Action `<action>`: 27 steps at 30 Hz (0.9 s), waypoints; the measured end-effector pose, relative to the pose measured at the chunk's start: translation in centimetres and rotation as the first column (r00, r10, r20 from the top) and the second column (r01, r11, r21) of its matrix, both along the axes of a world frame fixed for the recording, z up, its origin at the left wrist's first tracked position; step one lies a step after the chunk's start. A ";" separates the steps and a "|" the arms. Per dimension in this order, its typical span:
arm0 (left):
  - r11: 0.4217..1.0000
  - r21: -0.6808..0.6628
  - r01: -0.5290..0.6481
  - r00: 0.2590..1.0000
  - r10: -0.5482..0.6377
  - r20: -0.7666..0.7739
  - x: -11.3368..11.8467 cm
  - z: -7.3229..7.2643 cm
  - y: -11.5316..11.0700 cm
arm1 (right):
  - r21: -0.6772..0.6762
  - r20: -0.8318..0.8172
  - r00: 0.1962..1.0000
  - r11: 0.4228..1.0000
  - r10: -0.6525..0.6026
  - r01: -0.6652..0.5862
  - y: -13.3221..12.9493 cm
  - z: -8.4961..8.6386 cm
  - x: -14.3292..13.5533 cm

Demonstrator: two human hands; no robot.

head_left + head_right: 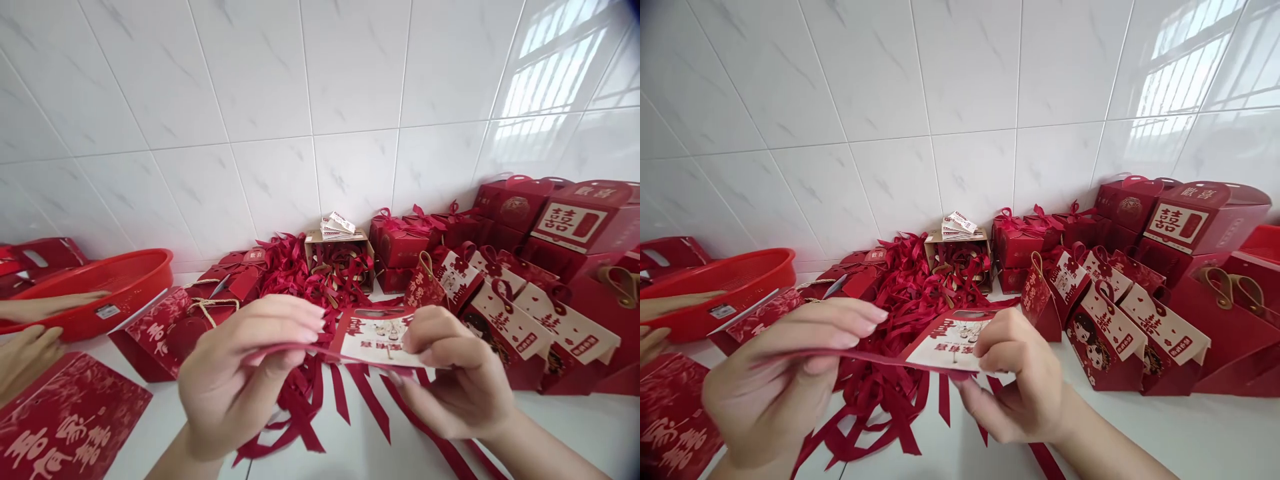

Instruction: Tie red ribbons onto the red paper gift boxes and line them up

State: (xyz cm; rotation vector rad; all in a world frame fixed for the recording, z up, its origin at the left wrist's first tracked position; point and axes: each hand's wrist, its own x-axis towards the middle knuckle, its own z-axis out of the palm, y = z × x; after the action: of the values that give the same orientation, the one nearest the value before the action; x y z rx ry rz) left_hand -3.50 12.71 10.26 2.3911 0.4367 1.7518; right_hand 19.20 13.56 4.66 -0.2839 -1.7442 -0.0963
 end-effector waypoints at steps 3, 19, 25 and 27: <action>0.945 -0.326 -0.034 0.994 0.064 0.083 1.9 0.5 -1.0 | 0.032 0.048 0.999 0.999 -0.011 0.010 -0.3 0.2 -0.5; 0.873 -0.487 0.024 0.950 -0.171 -0.261 2.6 0.4 -0.3 | 0.079 0.110 0.992 0.996 -0.054 0.046 -0.3 0.9 0.8; 0.869 -0.489 0.072 0.990 -0.124 -0.074 3.8 -0.4 0.0 | 0.078 0.103 0.991 0.994 -0.088 0.081 -0.4 1.3 1.2; 0.859 -0.506 0.082 0.995 -0.099 -0.006 4.3 -0.6 -0.2 | 0.078 0.096 0.991 0.994 -0.088 0.080 -0.4 1.3 1.2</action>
State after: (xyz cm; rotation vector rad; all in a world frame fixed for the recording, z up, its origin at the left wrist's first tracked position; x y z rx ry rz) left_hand 0.78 12.50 9.64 2.0249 0.6795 1.3465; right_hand 20.37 13.18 5.93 -0.3028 -1.8234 -0.2390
